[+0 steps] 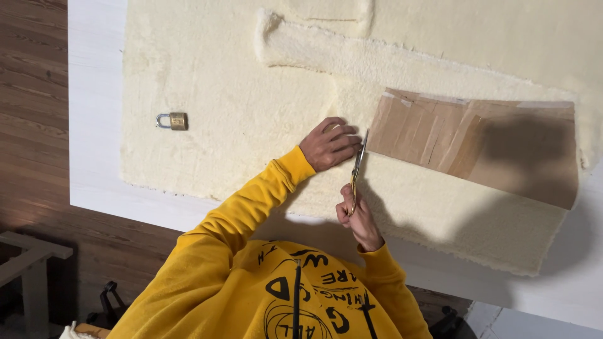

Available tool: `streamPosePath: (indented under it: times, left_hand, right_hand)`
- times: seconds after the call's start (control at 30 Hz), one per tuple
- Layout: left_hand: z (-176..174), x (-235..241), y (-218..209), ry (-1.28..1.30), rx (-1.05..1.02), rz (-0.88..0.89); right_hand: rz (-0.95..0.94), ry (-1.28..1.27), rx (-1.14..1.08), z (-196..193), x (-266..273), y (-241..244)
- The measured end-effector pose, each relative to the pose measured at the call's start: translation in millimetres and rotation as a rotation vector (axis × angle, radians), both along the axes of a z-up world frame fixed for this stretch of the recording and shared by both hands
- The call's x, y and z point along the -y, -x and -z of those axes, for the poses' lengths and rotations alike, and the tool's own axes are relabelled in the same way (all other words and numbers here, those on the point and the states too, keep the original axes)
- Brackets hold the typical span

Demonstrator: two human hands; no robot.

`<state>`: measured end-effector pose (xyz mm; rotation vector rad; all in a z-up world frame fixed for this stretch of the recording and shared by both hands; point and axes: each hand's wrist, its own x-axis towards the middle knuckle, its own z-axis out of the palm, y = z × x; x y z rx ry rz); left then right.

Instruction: Cutting a piece of sheepskin material using a cardboard template and scissors on a workbench.

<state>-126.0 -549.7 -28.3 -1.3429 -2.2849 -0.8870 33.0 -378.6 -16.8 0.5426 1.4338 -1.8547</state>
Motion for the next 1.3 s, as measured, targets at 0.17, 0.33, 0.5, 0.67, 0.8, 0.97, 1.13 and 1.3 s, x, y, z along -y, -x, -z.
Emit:
streamPosePath:
  times: [0.17, 0.33, 0.5, 0.67, 0.8, 0.97, 1.13, 1.3]
  left_hand:
    - [0.2, 0.7, 0.0, -0.005, -0.016, 0.001]
    - [-0.2, 0.2, -0.5, -0.005, -0.004, 0.004]
    - [-1.7, 1.1, -0.6, 0.005, -0.004, -0.010]
    - [-5.5, 3.2, 0.9, -0.022, -0.024, 0.004]
    - [-8.5, 2.9, 1.3, -0.024, 0.000, 0.009]
    - [-1.3, 2.4, 0.5, -0.050, -0.012, 0.006]
    - [-7.6, 3.6, 1.5, -0.063, -0.008, 0.012]
    - [-7.2, 2.8, 2.0, -0.068, -0.005, 0.017]
  right_hand:
    - [0.039, 0.040, -0.050, -2.3, 1.6, 1.3]
    - [0.070, 0.076, -0.018, -4.6, 3.9, 1.6]
    - [0.058, -0.034, 0.049, -11.1, 6.9, 4.3]
    - [0.078, 0.048, 0.004, -13.0, 3.5, 12.8]
    - [0.097, 0.026, 0.049, -20.9, 7.3, 16.0]
    - [0.103, 0.040, 0.054, -20.8, 3.0, 19.9]
    - [0.154, 0.106, 0.047, -25.2, 3.8, 29.0]
    - [0.118, 0.029, 0.076, -25.1, 4.9, 29.4]
